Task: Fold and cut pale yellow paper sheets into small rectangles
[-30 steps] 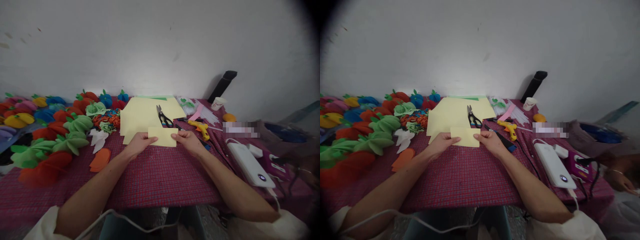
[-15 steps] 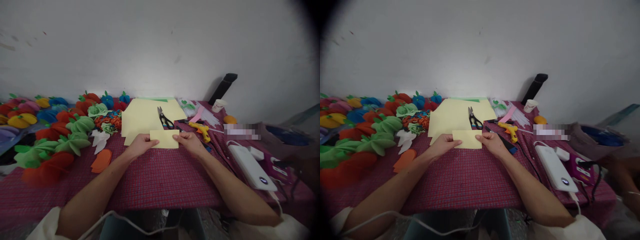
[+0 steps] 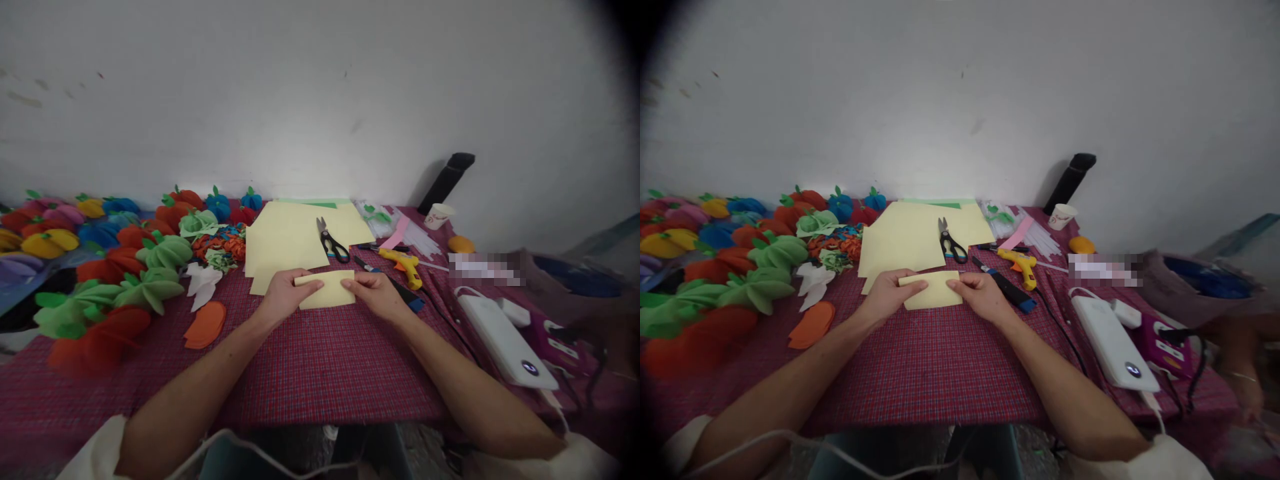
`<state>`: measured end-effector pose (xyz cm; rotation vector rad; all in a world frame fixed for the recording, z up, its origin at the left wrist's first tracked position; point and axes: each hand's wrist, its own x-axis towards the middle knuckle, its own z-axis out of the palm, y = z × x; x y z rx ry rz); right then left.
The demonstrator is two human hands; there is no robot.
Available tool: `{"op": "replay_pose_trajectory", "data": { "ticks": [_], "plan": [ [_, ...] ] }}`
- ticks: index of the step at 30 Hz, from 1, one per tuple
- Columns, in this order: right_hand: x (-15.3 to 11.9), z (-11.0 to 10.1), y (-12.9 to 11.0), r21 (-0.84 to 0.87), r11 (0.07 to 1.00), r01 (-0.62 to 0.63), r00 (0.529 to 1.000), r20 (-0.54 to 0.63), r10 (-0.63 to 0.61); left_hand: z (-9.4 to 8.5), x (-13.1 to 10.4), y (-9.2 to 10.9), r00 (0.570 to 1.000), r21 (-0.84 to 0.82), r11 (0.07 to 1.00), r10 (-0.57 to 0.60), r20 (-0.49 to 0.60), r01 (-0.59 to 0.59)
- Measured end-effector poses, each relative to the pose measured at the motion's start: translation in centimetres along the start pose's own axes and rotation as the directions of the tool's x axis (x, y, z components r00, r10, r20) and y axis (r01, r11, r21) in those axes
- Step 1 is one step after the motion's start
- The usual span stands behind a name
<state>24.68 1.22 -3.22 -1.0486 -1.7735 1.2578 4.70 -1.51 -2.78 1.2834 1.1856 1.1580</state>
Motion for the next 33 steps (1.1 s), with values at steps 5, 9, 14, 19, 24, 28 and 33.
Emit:
{"op": "replay_pose_trajectory", "data": {
  "ticks": [5, 9, 14, 19, 24, 28, 33],
  "plan": [
    [0.1, 0.0, 0.2, -0.029, 1.000, 0.004, 1.000, -0.015, -0.004, -0.3, 0.3, -0.4, 1.000, 0.004, 1.000, 0.002, -0.016, -0.002],
    [0.1, 0.1, 0.2, 0.013, 1.000, -0.009, 1.000, -0.021, 0.009, -0.3, 0.3, -0.4, 0.999, -0.008, 1.000, -0.002, -0.045, 0.002],
    [0.2, 0.4, 0.0, 0.096, 0.995, -0.035, 0.997, -0.064, 0.042, 0.2, 0.0, 0.2, 0.997, -0.326, 0.942, -0.078, 0.015, 0.079],
    [0.3, 0.5, -0.1, 0.068, 0.997, 0.020, 0.977, -0.214, -0.004, 1.0, -0.4, -0.3, 0.984, -0.411, 0.895, -0.140, 0.108, 0.172],
    [0.2, 0.4, -0.2, 0.100, 0.995, 0.012, 0.976, -0.216, 0.010, 0.9, -0.1, -0.8, 0.990, -0.347, 0.927, -0.135, 0.051, 0.144],
    [0.3, 0.1, -0.3, 0.215, 0.977, -0.011, 0.965, -0.254, 0.067, 0.2, 0.1, -0.4, 0.993, -0.289, 0.952, -0.113, -0.042, 0.097],
    [0.6, 0.3, -0.4, 0.400, 0.914, 0.070, 0.935, -0.346, 0.079, 1.6, -0.2, 0.3, 0.991, -0.453, 0.881, -0.122, 0.054, 0.133]
  ]
}}
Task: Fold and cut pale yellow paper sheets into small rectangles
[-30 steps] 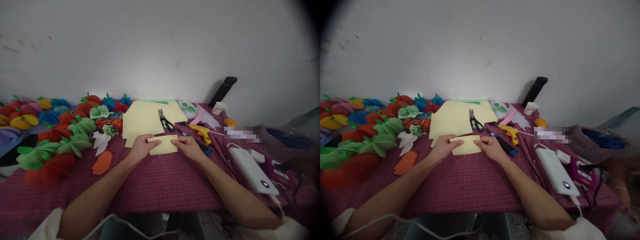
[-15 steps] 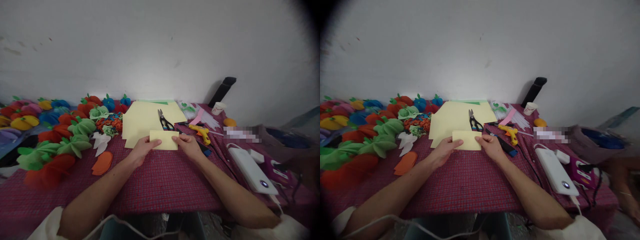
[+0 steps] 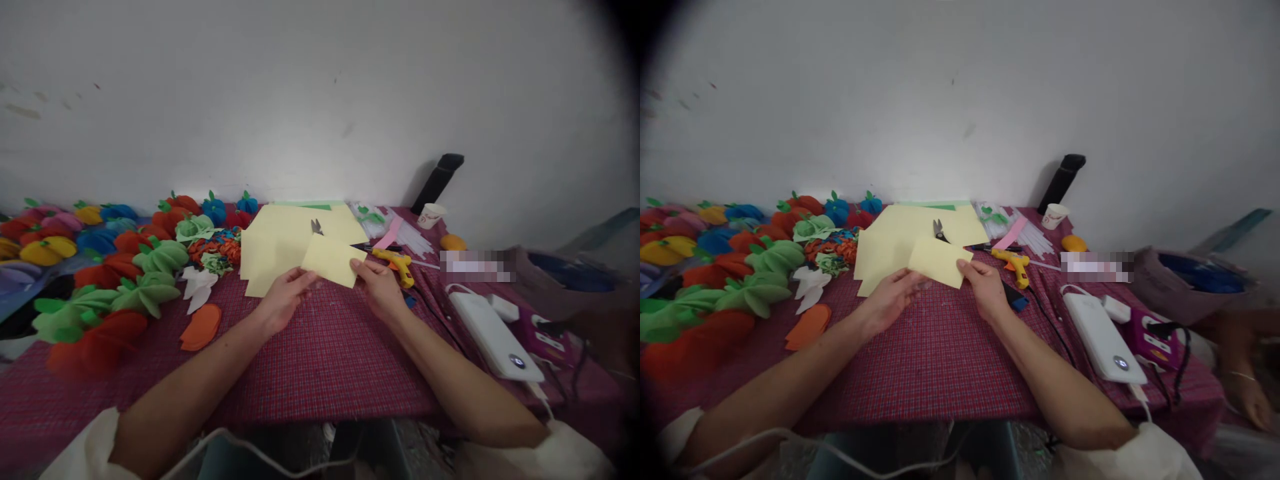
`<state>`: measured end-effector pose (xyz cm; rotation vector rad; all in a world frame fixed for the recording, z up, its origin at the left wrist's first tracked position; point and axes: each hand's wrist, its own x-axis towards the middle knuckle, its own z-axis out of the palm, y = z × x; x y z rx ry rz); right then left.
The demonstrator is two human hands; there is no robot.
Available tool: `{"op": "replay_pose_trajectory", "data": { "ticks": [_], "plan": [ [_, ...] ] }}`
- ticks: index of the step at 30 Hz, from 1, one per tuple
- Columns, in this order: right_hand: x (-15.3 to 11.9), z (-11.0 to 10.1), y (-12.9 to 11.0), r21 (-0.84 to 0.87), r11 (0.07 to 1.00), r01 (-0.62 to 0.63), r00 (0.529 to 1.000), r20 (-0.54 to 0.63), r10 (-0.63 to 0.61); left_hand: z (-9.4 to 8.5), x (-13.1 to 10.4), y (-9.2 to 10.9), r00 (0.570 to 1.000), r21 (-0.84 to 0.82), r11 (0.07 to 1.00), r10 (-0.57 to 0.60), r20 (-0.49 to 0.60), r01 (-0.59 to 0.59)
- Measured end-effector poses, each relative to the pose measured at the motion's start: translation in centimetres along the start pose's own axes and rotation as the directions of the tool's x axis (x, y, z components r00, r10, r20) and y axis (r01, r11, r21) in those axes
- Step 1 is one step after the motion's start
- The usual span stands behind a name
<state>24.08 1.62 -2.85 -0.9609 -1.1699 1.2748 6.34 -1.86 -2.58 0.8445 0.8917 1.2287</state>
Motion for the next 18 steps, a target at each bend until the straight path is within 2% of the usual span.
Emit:
{"op": "replay_pose_trajectory", "data": {
  "ticks": [4, 8, 11, 18],
  "plan": [
    [-0.3, 0.5, 0.3, -0.049, 0.999, 0.012, 0.999, -0.048, -0.014, 3.1, 0.1, -1.6, 0.995, -0.043, 0.994, -0.098, 0.026, 0.100],
    [-0.7, 0.6, 0.4, -0.062, 0.998, 0.015, 0.999, -0.048, -0.018, 5.1, 0.8, -2.9, 0.990, -0.037, 0.999, 0.007, -0.140, -0.012],
    [-0.7, 0.7, 0.2, 0.006, 0.999, 0.037, 0.999, -0.037, -0.036, 5.2, 1.1, -3.2, 0.978, -0.004, 0.998, 0.059, -0.201, -0.061],
    [-0.8, 0.8, 0.1, -0.023, 0.999, 0.034, 0.999, -0.007, -0.035, 4.3, 0.2, -2.8, 0.979, 0.004, 0.996, 0.085, -0.188, -0.086]
  ]
}}
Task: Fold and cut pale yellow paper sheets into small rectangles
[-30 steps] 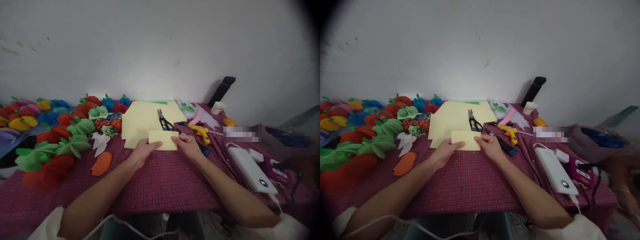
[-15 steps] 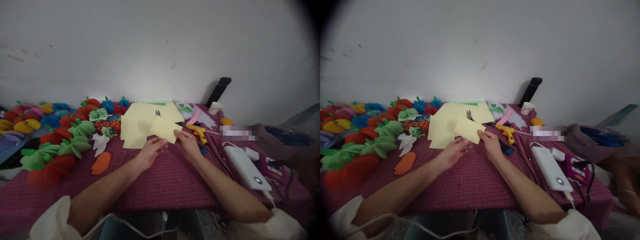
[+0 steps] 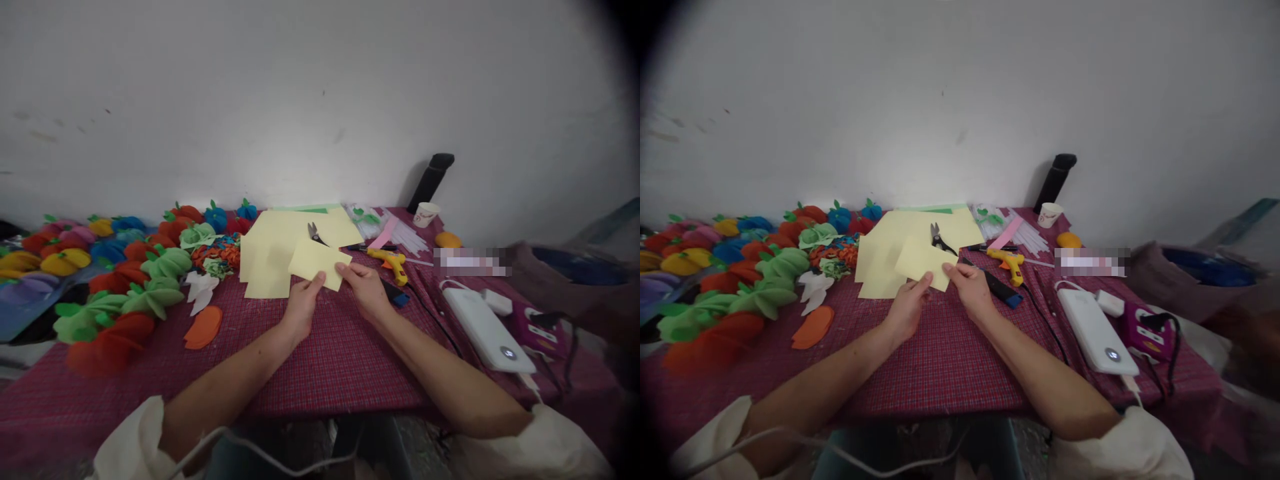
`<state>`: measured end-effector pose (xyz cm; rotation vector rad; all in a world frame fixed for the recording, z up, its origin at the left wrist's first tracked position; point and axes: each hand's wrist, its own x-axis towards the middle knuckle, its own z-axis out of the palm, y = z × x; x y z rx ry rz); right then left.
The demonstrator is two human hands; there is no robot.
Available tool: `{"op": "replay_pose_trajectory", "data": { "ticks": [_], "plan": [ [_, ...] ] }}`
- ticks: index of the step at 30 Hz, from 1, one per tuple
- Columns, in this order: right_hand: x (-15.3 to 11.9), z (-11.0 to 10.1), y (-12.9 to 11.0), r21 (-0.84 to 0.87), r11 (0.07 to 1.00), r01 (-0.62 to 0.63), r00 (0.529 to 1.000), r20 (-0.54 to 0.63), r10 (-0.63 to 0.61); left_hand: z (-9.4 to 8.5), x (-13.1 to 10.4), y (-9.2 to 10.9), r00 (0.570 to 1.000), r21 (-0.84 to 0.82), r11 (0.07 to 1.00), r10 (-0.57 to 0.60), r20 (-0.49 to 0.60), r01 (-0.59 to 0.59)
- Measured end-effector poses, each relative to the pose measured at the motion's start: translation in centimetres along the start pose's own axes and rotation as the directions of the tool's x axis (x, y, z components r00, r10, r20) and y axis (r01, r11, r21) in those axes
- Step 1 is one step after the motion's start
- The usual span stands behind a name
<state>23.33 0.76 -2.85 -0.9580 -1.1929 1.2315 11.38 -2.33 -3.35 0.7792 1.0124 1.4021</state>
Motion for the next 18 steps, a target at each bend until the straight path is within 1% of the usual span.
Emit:
{"op": "replay_pose_trajectory", "data": {
  "ticks": [3, 5, 7, 10, 14, 16, 18],
  "plan": [
    [0.0, -0.2, -0.1, -0.031, 0.999, 0.015, 1.000, 0.006, -0.015, -0.5, -0.1, 0.4, 1.000, -0.016, 1.000, 0.026, -0.002, -0.026],
    [0.0, -0.3, -0.3, -0.064, 0.997, 0.035, 0.999, 0.006, -0.034, -0.8, -0.2, 0.9, 0.999, -0.043, 0.998, 0.040, 0.021, -0.039],
    [0.0, -0.4, -0.3, -0.089, 0.995, 0.050, 0.999, 0.017, -0.048, -1.2, -0.3, 1.2, 0.999, -0.077, 0.996, 0.040, 0.034, -0.037],
    [0.0, -0.4, -0.3, -0.096, 0.994, 0.048, 0.999, 0.026, -0.046, -1.6, -0.4, 1.3, 1.000, -0.134, 0.991, 0.015, 0.021, -0.012],
    [-0.1, -0.2, 0.1, -0.064, 0.996, 0.057, 0.997, 0.050, -0.053, -1.3, -0.4, 0.7, 0.998, -0.173, 0.984, -0.039, 0.049, 0.047],
    [-0.1, -0.2, 0.3, -0.037, 0.998, 0.054, 0.997, 0.060, -0.052, -0.9, -0.3, 0.6, 0.998, -0.177, 0.983, -0.035, 0.057, 0.044],
    [0.0, -0.3, 0.3, -0.022, 0.999, 0.045, 0.997, 0.062, -0.043, -0.8, -0.2, 0.7, 0.998, -0.179, 0.984, -0.002, 0.063, 0.014]
  ]
}}
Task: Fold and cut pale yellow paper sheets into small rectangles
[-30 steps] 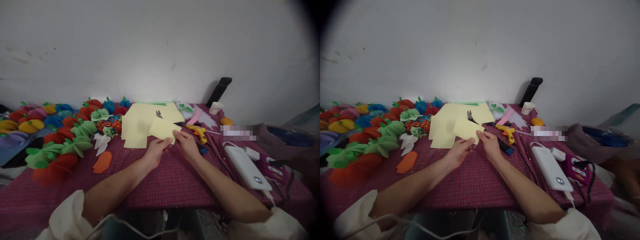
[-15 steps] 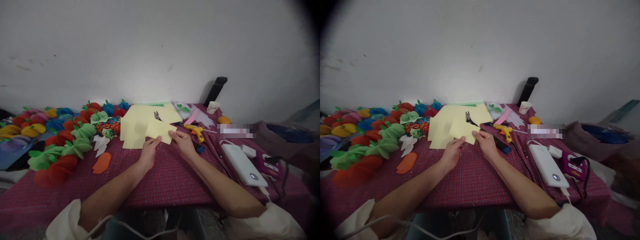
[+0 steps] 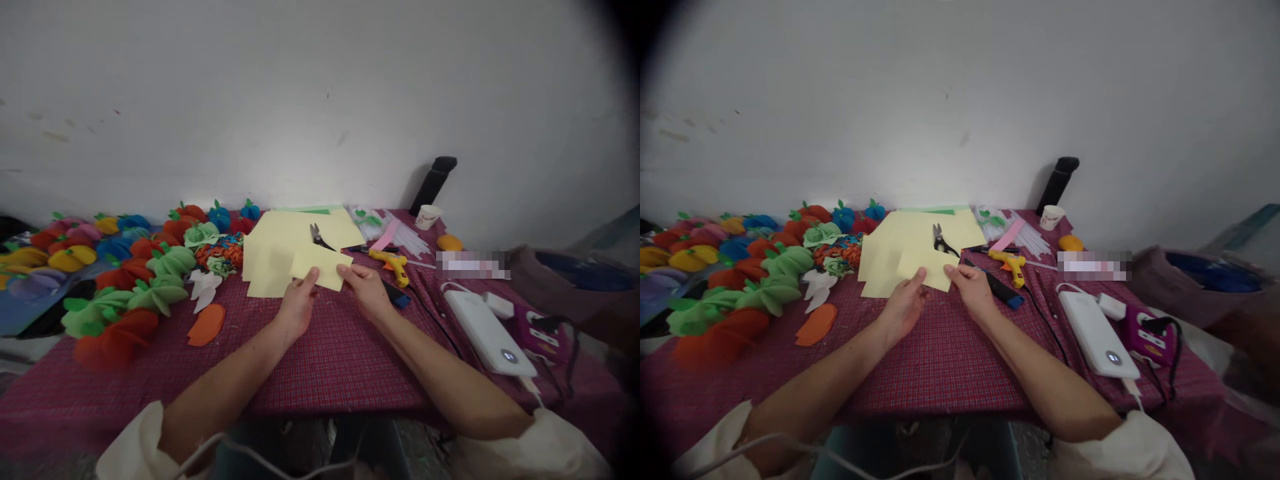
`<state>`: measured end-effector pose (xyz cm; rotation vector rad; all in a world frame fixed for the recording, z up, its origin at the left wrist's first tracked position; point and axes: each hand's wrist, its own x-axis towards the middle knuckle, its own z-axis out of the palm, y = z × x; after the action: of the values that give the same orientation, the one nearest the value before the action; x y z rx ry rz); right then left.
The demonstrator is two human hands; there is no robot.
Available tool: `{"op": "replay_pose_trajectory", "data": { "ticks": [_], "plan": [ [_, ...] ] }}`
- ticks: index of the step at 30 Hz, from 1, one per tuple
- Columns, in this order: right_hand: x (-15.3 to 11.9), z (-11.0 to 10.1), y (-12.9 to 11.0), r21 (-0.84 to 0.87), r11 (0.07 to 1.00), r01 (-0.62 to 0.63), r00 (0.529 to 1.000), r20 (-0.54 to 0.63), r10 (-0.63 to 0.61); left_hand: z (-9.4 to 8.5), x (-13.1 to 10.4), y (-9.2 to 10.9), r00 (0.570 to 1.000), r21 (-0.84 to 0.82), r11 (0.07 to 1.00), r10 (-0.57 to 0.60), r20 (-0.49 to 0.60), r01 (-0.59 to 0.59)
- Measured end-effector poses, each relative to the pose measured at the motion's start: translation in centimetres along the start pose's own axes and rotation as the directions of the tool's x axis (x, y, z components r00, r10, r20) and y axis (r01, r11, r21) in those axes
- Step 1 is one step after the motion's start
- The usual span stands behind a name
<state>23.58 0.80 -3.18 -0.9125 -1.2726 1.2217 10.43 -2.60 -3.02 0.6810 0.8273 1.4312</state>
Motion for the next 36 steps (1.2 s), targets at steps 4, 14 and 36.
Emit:
{"op": "replay_pose_trajectory", "data": {
  "ticks": [4, 14, 36],
  "plan": [
    [0.1, -0.1, -0.1, 0.001, 1.000, -0.010, 1.000, 0.008, 0.010, -0.4, 0.0, 0.7, 0.997, 0.009, 0.998, 0.068, 0.041, -0.069],
    [0.4, -0.5, -0.1, -0.018, 1.000, -0.014, 1.000, -0.019, 0.014, -3.6, -0.1, 2.4, 0.994, -0.025, 0.995, 0.095, -0.060, -0.097],
    [-0.4, -0.2, -1.5, -0.185, 0.982, 0.041, 0.983, 0.181, -0.007, -2.1, 0.2, 3.8, 0.997, 0.360, 0.933, 0.001, 0.080, -0.030]
  ]
}}
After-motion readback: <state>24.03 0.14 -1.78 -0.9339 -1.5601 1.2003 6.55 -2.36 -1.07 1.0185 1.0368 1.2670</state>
